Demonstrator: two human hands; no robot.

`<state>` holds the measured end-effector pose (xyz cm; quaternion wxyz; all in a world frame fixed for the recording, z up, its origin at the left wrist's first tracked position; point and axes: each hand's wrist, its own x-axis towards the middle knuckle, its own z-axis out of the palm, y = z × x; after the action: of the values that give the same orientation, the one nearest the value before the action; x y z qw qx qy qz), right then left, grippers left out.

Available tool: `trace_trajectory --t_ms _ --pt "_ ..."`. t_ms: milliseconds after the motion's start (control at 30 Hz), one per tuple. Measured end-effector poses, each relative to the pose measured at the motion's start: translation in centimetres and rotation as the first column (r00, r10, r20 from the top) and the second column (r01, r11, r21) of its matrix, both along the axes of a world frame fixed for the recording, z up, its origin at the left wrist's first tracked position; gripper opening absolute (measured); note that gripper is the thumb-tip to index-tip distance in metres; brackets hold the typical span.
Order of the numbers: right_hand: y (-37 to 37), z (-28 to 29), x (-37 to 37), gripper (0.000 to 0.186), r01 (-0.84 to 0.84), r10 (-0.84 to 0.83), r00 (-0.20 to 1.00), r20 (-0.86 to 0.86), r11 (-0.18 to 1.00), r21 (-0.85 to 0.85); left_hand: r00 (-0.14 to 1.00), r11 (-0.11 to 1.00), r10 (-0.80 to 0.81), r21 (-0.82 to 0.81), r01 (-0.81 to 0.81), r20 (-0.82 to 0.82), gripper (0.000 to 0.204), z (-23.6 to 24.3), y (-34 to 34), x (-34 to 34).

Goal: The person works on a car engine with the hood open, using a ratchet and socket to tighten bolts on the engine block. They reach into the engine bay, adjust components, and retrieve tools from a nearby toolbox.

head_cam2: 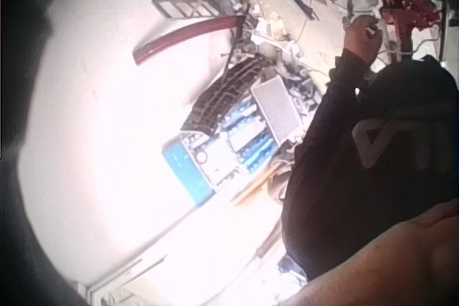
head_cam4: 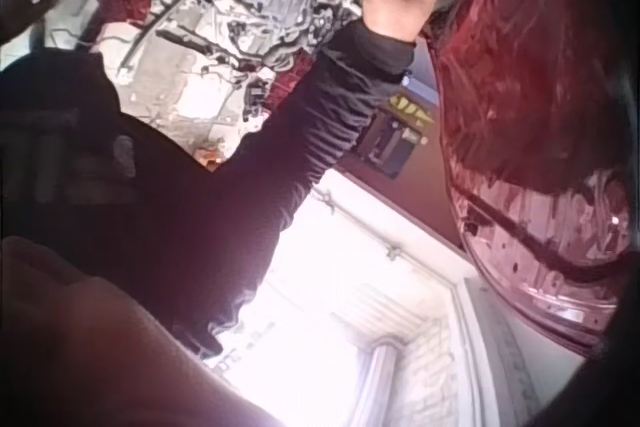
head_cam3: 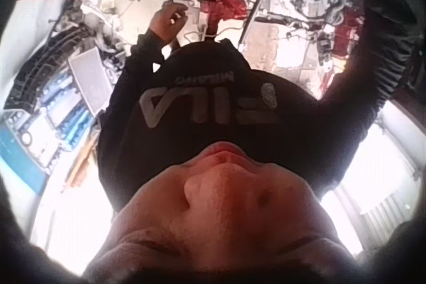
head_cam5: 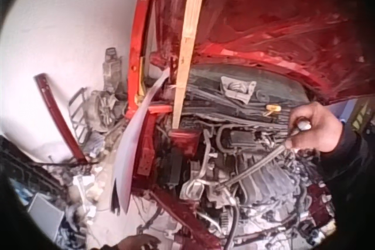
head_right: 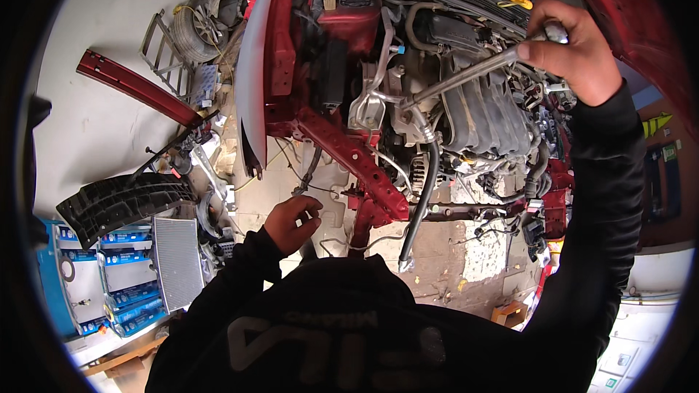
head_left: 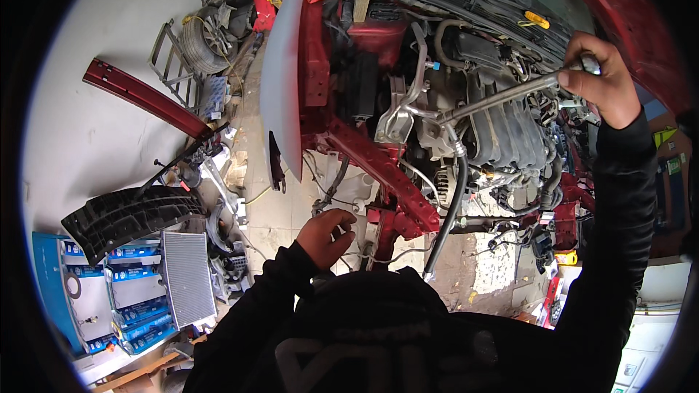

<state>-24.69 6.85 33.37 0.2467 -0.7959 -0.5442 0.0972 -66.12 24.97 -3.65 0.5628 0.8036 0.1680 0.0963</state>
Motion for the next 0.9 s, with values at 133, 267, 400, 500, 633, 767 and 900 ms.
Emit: trace_trajectory --t_ms 133,267,400,500,633,767,900 --pt "0.8 -1.4 -0.8 0.024 -0.098 0.096 0.994 0.057 0.994 0.042 0.997 0.997 -0.072 0.027 0.071 0.027 0.031 0.4 -0.1 1.3" --pt "2.4 -1.8 -0.6 0.025 0.037 -0.051 0.988 0.146 0.995 0.098 0.994 0.994 -0.089 0.071 0.084 0.066 0.031 0.8 -0.2 1.4" --pt "3.0 -2.7 -1.5 0.026 -0.078 0.076 0.993 0.088 0.997 0.013 0.997 0.997 -0.067 0.049 0.065 0.024 0.03 0.3 -0.1 0.1" --pt "3.9 -5.1 -3.3 0.028 -0.064 0.067 0.992 0.109 0.998 -0.028 0.999 0.998 -0.042 0.039 0.042 0.0 0.03 -0.3 -0.1 -1.2" --pt "6.6 -8.8 -5.7 0.037 -0.096 0.089 0.971 0.221 0.995 0.023 0.999 0.999 -0.029 0.035 0.03 -0.034 0.031 -0.7 0.0 -2.0" --pt "7.6 -8.9 -5.9 0.036 -0.076 0.075 0.974 0.213 0.997 -0.003 1.0 1.0 -0.013 0.018 0.013 -0.008 0.031 -0.6 -0.1 -2.3" --pt "5.8 -4.4 -3.4 0.028 -0.034 0.033 0.999 0.041 0.999 0.03 1.0 1.0 0.009 0.009 -0.008 -0.028 0.03 -0.9 0.1 -3.0"
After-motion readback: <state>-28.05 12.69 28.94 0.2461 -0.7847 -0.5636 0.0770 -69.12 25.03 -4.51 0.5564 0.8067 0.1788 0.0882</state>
